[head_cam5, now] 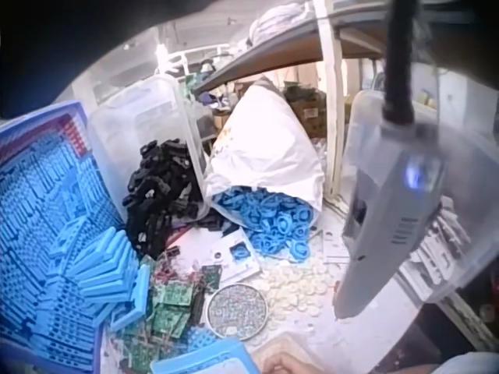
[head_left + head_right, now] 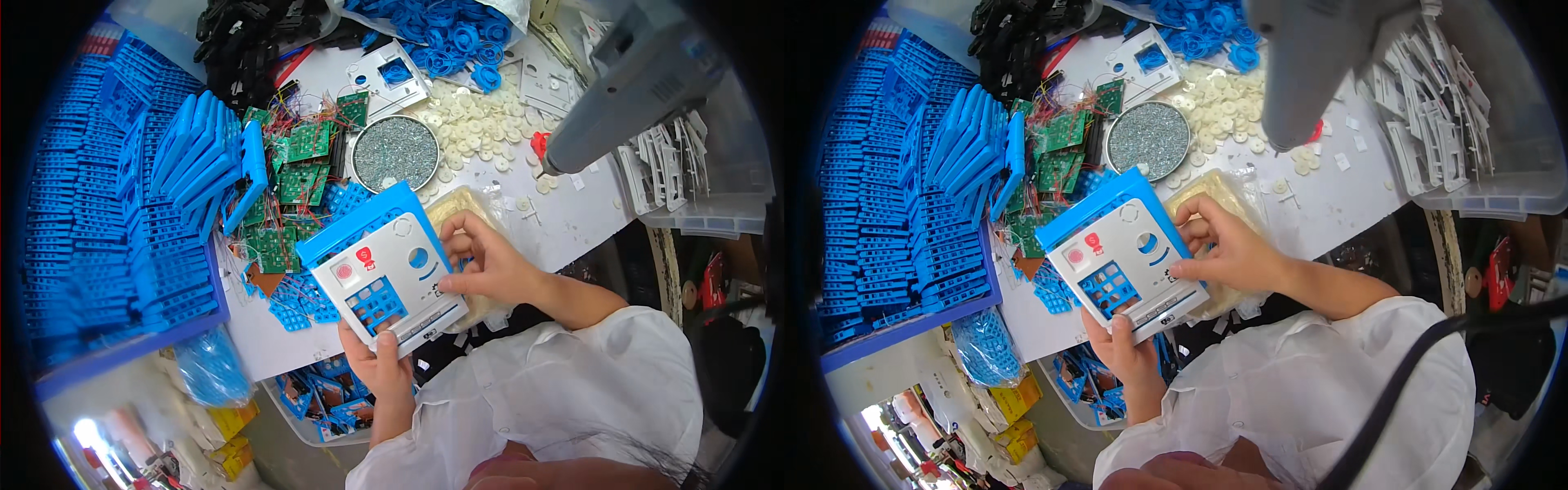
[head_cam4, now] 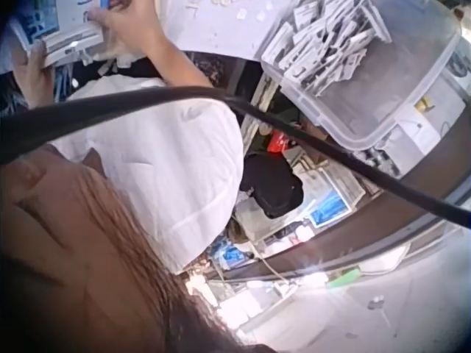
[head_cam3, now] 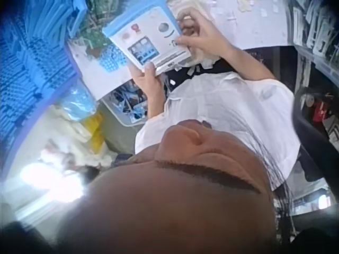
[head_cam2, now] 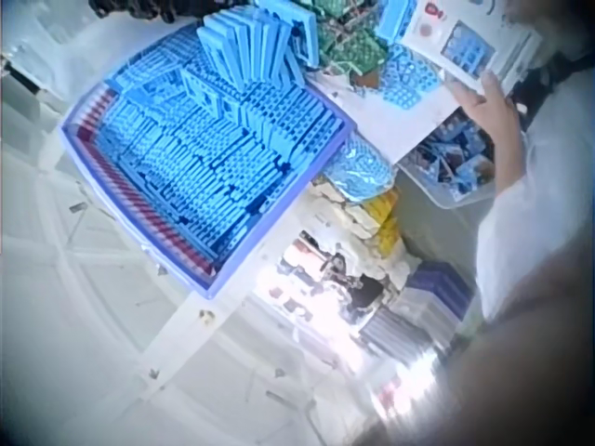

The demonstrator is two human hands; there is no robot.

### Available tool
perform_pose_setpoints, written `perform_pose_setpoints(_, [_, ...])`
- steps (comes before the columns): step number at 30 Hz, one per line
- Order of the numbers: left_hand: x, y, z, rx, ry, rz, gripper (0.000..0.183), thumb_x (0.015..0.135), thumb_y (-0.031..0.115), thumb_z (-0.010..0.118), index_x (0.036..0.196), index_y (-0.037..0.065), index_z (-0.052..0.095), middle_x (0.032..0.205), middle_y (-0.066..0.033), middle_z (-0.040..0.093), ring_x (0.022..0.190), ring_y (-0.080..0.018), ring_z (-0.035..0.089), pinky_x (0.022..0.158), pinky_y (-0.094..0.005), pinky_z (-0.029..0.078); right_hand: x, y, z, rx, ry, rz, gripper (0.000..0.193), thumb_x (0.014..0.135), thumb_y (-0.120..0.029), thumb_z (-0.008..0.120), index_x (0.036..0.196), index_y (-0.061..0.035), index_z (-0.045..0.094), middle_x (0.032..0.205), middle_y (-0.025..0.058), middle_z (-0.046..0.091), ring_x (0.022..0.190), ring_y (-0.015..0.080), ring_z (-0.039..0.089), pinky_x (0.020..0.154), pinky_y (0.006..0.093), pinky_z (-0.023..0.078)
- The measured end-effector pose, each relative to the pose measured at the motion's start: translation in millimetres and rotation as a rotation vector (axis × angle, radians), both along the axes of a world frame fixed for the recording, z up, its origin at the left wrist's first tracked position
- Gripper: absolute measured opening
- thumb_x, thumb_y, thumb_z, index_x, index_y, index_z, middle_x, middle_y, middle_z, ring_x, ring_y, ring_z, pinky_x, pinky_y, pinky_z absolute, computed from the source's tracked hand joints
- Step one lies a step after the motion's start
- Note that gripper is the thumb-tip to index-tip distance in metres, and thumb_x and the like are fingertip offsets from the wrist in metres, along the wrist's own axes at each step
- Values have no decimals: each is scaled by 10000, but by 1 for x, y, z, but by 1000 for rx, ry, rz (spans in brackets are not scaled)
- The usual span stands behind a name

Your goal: Assembling electronic components into a blue plastic casing using a power screwdriver.

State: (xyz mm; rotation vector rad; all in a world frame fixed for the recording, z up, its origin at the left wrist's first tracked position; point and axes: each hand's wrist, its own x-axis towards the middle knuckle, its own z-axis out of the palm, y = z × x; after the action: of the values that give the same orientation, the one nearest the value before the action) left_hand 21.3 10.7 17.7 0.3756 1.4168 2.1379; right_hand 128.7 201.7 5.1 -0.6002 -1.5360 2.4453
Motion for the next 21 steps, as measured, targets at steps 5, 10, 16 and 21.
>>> perform_pose_setpoints(5, [1, -16, 0, -143, 76, -4, 540, 1009, 240, 644, 1410, -33, 408, 1198, -164, 641, 986, -197, 689, 801, -323, 592, -3, -5, -2, -37, 78, 14, 522, 880, 19, 788, 1235, -86, 420, 1143, 69, 621, 1044, 96, 596, 726, 189, 560])
perform_pose_setpoints(10, [4, -19, 4, -188, 174, 29, 563, 1037, 287, 599, 1448, -47, 408, 1237, -201, 657, 1005, -210, 713, 785, -306, 600, -6, -11, -1, -58, 105, 17, 503, 890, 2, 790, 1223, -80, 422, 1112, 59, 610, 1036, 94, 595, 729, 192, 568])
perform_pose_setpoints(16, [1, -24, 2, -225, 198, 31, 573, 1044, 287, 591, 1462, -57, 401, 1267, -203, 651, 1071, -214, 696, 891, -339, 581, -6, -16, -4, -60, 100, -2, 458, 903, -25, 787, 1194, -72, 436, 1091, 44, 598, 1008, 78, 590, 693, 177, 552])
perform_pose_setpoints(21, [1, -32, -3, -278, 197, 68, 546, 1031, 279, 619, 1413, -62, 431, 1241, -159, 629, 1098, -181, 628, 969, -342, 503, -6, -19, -2, -63, 72, -2, 437, 909, -50, 793, 1163, -76, 438, 1081, 28, 569, 951, 49, 588, 663, 160, 532])
